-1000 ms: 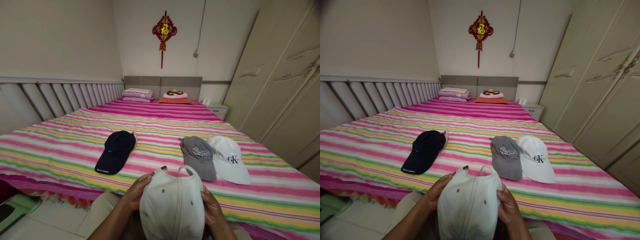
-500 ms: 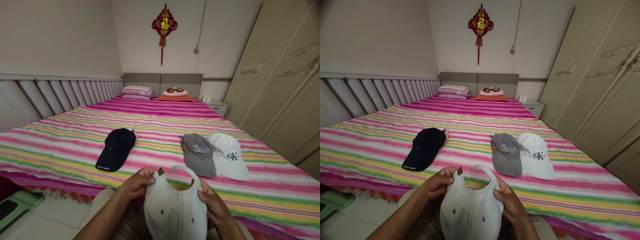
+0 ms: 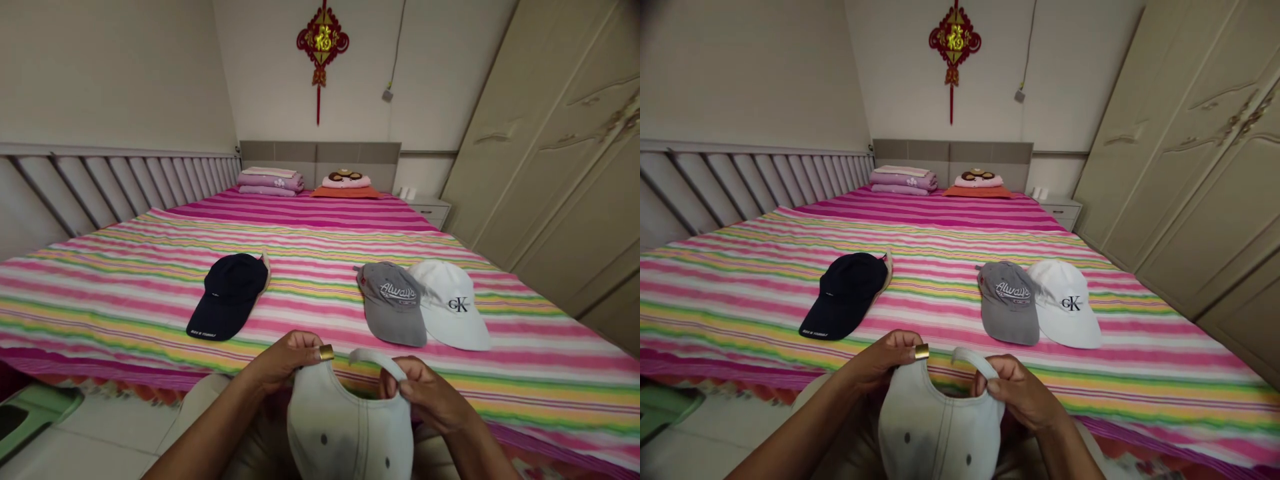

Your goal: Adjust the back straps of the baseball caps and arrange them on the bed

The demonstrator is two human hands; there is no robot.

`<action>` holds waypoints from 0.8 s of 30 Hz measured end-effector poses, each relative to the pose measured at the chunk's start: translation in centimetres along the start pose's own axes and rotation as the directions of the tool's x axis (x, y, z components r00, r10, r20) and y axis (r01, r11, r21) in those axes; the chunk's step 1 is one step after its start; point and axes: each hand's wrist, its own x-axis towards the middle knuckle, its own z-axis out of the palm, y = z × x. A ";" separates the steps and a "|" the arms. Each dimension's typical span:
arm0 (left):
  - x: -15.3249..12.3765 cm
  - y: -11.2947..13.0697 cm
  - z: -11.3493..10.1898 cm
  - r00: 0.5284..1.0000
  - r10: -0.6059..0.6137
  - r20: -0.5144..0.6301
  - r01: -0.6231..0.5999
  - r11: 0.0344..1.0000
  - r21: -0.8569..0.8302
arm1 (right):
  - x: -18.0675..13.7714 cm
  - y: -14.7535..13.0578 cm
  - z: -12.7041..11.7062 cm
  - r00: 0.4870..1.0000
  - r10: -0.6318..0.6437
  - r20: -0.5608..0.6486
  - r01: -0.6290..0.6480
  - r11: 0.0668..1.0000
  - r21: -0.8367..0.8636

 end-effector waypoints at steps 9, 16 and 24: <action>-0.3 0.6 1.5 0.999 -0.001 0.047 -0.002 0.999 0.051 | 0.6 -0.9 1.6 0.997 -0.074 -0.001 0.074 0.997 -0.038; -0.2 -0.1 1.8 0.999 0.001 0.038 0.000 1.000 -0.030 | 1.0 -1.8 2.0 0.999 -0.050 0.016 0.052 0.993 -0.107; 0.0 -0.1 2.6 0.999 -0.027 0.038 0.030 0.997 -0.072 | 2.1 -4.2 3.2 0.997 0.063 -0.033 -0.069 0.971 -0.230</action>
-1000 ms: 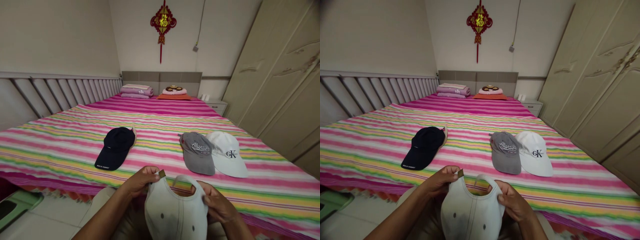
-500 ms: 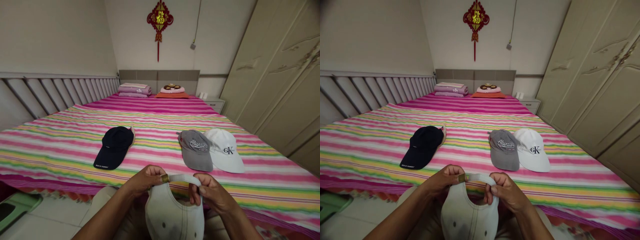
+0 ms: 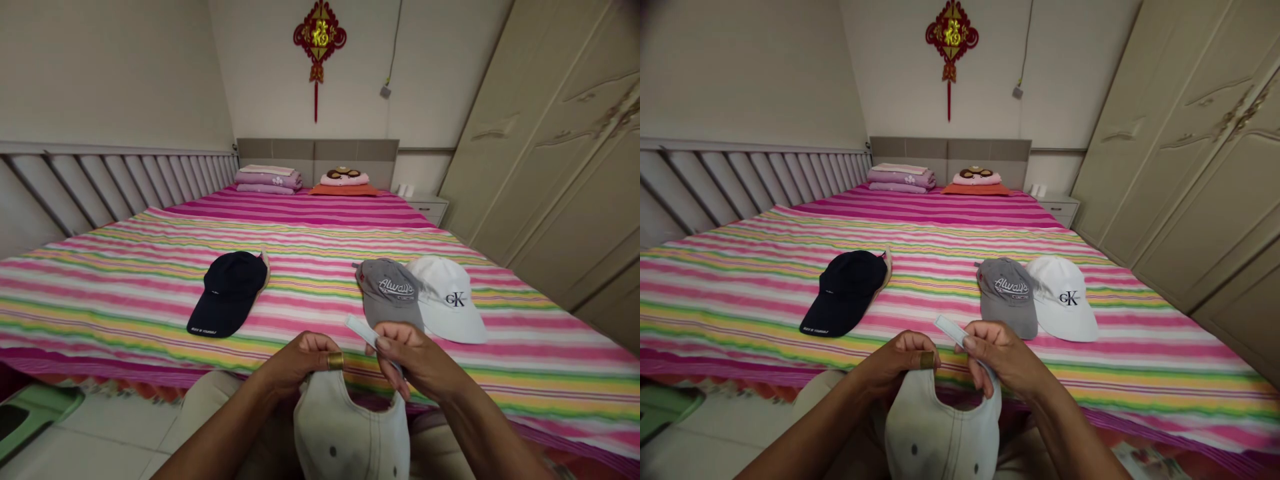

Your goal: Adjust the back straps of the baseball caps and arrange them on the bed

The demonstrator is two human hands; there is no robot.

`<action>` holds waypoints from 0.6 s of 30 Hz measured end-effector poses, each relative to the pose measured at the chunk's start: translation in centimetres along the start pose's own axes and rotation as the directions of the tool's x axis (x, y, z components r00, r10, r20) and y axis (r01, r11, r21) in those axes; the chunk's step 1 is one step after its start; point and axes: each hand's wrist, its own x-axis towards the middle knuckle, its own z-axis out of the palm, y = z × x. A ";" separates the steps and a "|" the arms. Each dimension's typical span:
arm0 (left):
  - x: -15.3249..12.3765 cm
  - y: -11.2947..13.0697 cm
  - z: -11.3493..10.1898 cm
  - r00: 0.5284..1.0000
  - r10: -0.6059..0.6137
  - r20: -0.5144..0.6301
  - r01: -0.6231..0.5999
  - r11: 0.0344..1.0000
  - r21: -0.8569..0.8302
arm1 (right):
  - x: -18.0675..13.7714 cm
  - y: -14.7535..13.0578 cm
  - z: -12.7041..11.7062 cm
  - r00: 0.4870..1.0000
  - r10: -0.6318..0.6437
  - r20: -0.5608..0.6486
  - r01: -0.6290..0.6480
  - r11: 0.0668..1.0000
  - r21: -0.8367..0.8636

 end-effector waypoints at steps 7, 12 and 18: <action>0.2 -0.2 0.0 1.000 -0.005 0.024 0.007 0.994 -0.105 | 0.2 -0.5 0.5 0.989 0.102 -0.104 -0.118 0.981 -0.157; 0.3 -0.3 0.3 1.000 0.004 0.016 -0.002 0.993 -0.115 | 0.2 0.0 1.1 0.988 0.074 -0.133 -0.098 0.977 -0.188; 0.3 -0.4 0.4 1.000 0.025 0.018 -0.023 0.993 -0.114 | 0.2 0.4 1.1 0.987 0.095 -0.132 -0.119 0.975 -0.186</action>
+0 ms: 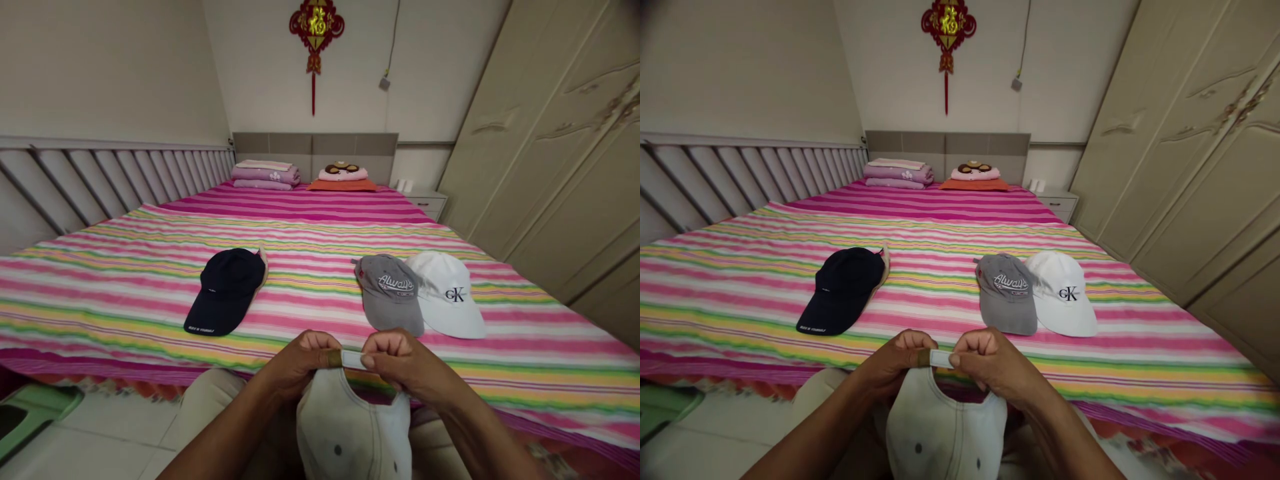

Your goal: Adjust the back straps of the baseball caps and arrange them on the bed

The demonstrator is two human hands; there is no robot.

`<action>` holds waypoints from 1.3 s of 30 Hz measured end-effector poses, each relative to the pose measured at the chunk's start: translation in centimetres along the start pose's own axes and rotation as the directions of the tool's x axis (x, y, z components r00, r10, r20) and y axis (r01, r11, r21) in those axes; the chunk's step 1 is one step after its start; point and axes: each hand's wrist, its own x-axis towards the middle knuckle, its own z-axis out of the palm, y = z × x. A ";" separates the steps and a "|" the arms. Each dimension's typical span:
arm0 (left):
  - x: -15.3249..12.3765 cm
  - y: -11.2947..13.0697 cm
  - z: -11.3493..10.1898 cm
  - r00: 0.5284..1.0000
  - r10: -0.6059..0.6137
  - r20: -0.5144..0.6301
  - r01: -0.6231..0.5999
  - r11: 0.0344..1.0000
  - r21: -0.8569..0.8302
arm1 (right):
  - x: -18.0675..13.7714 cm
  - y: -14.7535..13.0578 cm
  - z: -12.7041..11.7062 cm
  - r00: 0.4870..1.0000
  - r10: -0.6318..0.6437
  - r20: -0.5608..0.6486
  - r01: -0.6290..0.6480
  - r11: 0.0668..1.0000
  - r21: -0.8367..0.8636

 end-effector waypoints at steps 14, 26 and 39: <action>-0.2 -1.4 0.4 0.977 0.212 -0.032 -0.213 0.976 -0.036 | 0.2 0.6 0.1 0.996 0.081 -0.039 -0.078 0.993 0.094; -0.1 -1.6 -0.2 0.782 0.613 0.112 -0.588 0.665 0.460 | -0.1 0.9 0.0 0.995 0.069 -0.071 -0.064 0.995 0.071; -0.6 -1.1 0.5 0.719 0.663 0.206 -0.583 0.416 0.698 | -0.3 0.6 0.3 0.995 0.074 -0.068 -0.074 0.997 0.010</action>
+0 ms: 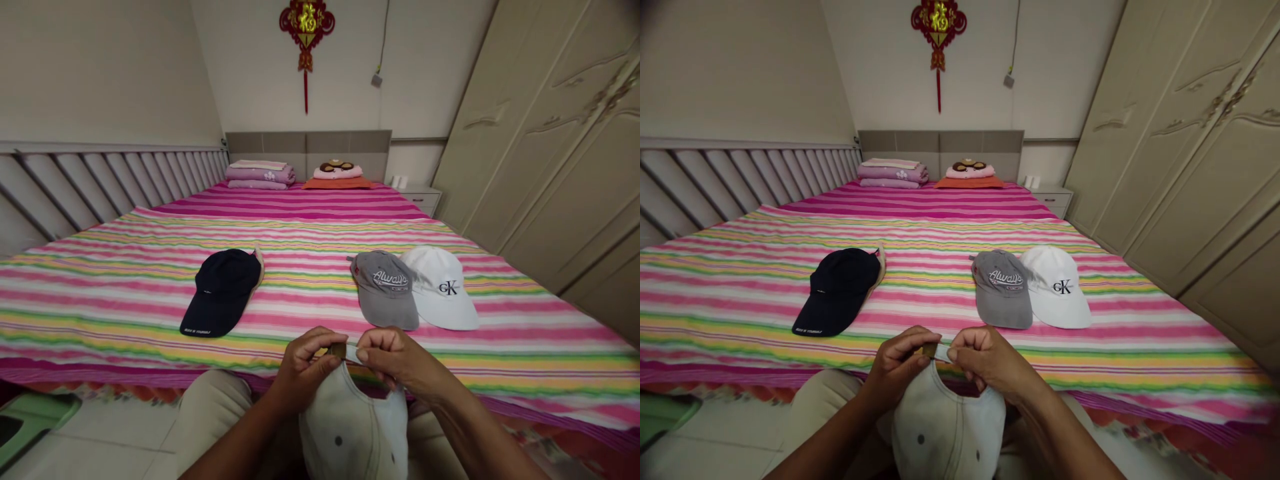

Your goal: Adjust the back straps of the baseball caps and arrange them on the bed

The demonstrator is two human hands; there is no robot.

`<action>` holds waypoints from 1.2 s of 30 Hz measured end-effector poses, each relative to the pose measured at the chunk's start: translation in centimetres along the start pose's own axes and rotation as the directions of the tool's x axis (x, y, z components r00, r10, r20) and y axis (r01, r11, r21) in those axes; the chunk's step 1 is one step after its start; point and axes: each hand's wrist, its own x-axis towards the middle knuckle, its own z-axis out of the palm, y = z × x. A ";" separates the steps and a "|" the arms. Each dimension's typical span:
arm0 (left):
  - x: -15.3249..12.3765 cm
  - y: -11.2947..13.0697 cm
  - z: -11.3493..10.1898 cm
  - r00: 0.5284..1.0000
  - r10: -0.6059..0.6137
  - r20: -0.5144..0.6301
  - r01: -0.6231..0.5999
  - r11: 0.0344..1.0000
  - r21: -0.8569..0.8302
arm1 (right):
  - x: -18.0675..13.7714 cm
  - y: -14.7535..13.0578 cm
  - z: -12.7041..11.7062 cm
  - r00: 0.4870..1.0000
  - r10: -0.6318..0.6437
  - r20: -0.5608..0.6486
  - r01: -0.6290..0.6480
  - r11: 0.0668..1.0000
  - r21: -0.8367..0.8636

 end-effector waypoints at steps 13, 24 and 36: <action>0.2 0.2 0.0 0.995 0.094 0.047 -0.095 0.995 0.031 | 0.3 -0.1 -0.2 0.998 -0.043 0.042 0.043 0.999 0.012; 0.5 0.6 -0.3 0.991 0.117 0.062 -0.121 0.990 0.067 | 0.1 -0.1 0.2 0.994 -0.071 -0.082 0.074 0.997 0.035; -0.4 -0.1 0.3 1.000 0.009 -0.008 -0.010 0.993 -0.119 | 0.5 1.3 1.4 0.999 -0.035 -0.013 0.036 0.991 0.127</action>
